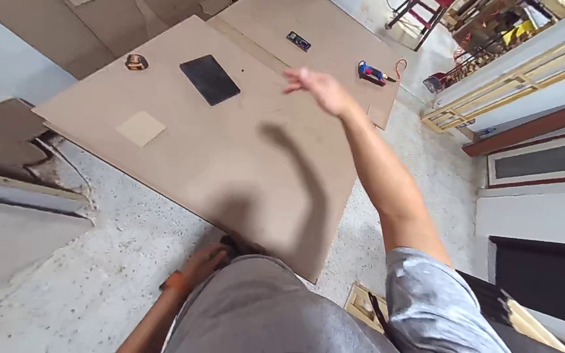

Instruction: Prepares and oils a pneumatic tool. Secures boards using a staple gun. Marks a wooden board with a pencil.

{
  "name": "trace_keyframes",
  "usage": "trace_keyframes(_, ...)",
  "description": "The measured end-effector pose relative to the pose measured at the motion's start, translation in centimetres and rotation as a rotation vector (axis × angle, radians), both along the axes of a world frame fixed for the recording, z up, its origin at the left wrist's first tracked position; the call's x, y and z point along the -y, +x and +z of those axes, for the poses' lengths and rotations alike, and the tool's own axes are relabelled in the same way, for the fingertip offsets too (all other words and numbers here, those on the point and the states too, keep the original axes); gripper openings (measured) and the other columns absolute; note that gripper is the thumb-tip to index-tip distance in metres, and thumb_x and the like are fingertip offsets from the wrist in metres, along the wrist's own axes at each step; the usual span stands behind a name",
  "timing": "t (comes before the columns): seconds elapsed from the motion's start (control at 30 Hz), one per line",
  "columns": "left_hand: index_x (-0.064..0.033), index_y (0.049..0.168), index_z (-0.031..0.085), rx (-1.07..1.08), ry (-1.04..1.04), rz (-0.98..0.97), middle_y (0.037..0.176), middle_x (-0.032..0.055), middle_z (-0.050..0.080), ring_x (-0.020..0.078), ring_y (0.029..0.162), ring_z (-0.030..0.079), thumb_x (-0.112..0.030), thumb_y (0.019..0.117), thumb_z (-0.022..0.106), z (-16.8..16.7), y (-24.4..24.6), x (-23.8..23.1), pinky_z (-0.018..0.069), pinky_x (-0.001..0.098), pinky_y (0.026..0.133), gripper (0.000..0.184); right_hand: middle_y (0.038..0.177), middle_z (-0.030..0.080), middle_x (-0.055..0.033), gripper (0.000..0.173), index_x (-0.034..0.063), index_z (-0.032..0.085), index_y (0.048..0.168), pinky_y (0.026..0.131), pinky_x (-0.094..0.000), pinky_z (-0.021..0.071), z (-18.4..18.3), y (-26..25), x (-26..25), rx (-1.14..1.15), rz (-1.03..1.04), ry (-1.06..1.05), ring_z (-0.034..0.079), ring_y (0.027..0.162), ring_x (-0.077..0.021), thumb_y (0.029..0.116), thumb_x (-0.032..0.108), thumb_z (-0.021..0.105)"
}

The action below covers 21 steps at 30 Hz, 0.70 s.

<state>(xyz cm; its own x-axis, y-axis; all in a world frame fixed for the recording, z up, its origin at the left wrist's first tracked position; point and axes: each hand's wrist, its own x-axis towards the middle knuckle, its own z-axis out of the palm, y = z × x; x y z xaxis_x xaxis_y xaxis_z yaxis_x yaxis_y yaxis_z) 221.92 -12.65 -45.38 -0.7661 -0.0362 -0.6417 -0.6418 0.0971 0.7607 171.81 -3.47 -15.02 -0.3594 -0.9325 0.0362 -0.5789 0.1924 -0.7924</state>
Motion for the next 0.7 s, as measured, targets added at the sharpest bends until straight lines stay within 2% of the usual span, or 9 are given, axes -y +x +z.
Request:
trace_keyframes(0.07, -0.0045, 0.134, 0.063, -0.097, 0.025, -0.178, 0.111, 0.0129, 0.075, 0.0219, 0.098, 0.075, -0.022, 0.109, 0.05, 2.0, -4.1, -0.6, 0.0603, 0.0458, 0.096, 0.033, 0.116, 0.076, -0.0048, 0.048, 0.0146, 0.058, 0.147, 0.101, -0.0412, 0.056, -1.9, 5.0, 1.8, -0.042, 0.139, 0.139, 0.072, 0.106, -0.0144, 0.1096, 0.042, 0.043)
trace_keyframes(0.13, -0.004, 0.14, 0.059, -0.195, 0.076, -0.212, 0.109, 0.0131, 0.076, 0.0209, 0.094, 0.076, -0.019, 0.109, 0.048, 3.6, -6.6, -1.5, 0.0622, 0.0438, 0.093, 0.036, 0.103, 0.076, -0.0051, 0.054, 0.0242, 0.053, 0.152, 0.089, -0.0439, 0.06, -4.1, 9.0, 2.1, -0.147, 0.256, 0.223, 0.073, 0.09, -0.0158, 0.1041, 0.049, 0.054)
trace_keyframes(0.23, -0.0014, 0.148, 0.051, -0.309, 0.107, -0.036, 0.108, 0.0163, 0.076, 0.0226, 0.092, 0.077, -0.017, 0.1087, 0.047, 5.0, -7.2, -0.7, 0.0634, 0.044, 0.091, 0.042, 0.079, 0.066, -0.0024, 0.065, 0.0319, 0.043, 0.157, 0.067, -0.0423, 0.0572, -6.6, 11.8, -0.5, -0.267, 0.226, 0.281, 0.062, 0.066, -0.0161, 0.0994, 0.057, 0.059)
trace_keyframes(0.33, -0.0048, 0.149, 0.05, -0.194, 0.023, 0.226, 0.094, 0.0175, 0.076, 0.0249, 0.074, 0.076, -0.021, 0.1104, 0.045, 6.6, -6.0, 2.8, 0.0662, 0.0453, 0.074, 0.042, 0.07, 0.058, -0.0015, 0.063, 0.0331, 0.043, 0.158, 0.059, -0.0412, 0.0518, -8.8, 9.4, -5.3, -0.195, -0.036, 0.301, 0.054, 0.058, -0.0161, 0.0998, 0.051, 0.062)
trace_keyframes(0.43, -0.014, 0.14, 0.063, 0.142, -0.168, 0.304, 0.078, 0.0138, 0.068, 0.0226, 0.056, 0.063, -0.031, 0.1085, 0.05, 7.0, -3.9, 6.3, 0.0582, 0.0459, 0.059, 0.038, 0.074, 0.063, -0.0063, 0.063, 0.0274, 0.045, 0.156, 0.063, -0.0439, 0.0532, -9.8, 5.1, -11.0, -0.081, -0.407, 0.359, 0.057, 0.059, -0.0188, 0.0995, 0.047, 0.064)
trace_keyframes(0.47, -0.0134, 0.134, 0.067, 0.229, -0.202, 0.289, 0.074, 0.0114, 0.064, 0.0206, 0.054, 0.058, -0.033, 0.1081, 0.052, 6.6, -3.2, 7.1, 0.0549, 0.044, 0.057, 0.036, 0.077, 0.066, -0.008, 0.063, 0.0233, 0.045, 0.156, 0.062, -0.043, 0.0534, -9.7, 3.8, -12.5, -0.04, -0.521, 0.339, 0.057, 0.059, -0.0188, 0.0998, 0.045, 0.064)
trace_keyframes(0.53, -0.0088, 0.122, 0.071, 0.356, -0.238, 0.226, 0.068, 0.0104, 0.06, 0.0202, 0.052, 0.053, -0.034, 0.1071, 0.056, 6.0, -2.2, 7.6, 0.0512, 0.0432, 0.054, 0.034, 0.075, 0.064, -0.0073, 0.063, 0.0191, 0.044, 0.155, 0.055, -0.0389, 0.0502, -8.8, 1.8, -14.9, 0.022, -0.699, 0.224, 0.052, 0.052, -0.0164, 0.1, 0.043, 0.063)
trace_keyframes(0.6, -0.0035, 0.115, 0.07, 0.429, -0.23, 0.133, 0.068, 0.0117, 0.058, 0.0221, 0.052, 0.053, -0.035, 0.106, 0.058, 5.7, -2.0, 6.6, 0.0507, 0.0456, 0.055, 0.035, 0.071, 0.057, -0.0036, 0.062, 0.0205, 0.043, 0.156, 0.047, -0.0339, 0.0452, -7.2, 1.1, -15.9, 0.065, -0.792, 0.055, 0.043, 0.046, -0.0125, 0.1001, 0.04, 0.064)
trace_keyframes(0.7, 0.0024, 0.107, 0.069, 0.454, -0.193, -0.016, 0.074, 0.0154, 0.06, 0.0261, 0.059, 0.057, -0.039, 0.104, 0.061, 6.5, -3.8, 3.9, 0.0532, 0.0511, 0.062, 0.042, 0.069, 0.052, -0.0012, 0.061, 0.0273, 0.04, 0.158, 0.041, -0.0271, 0.0356, -4.2, 1.8, -14.0, 0.103, -0.735, -0.144, 0.034, 0.042, -0.009, 0.1005, 0.017, 0.057)
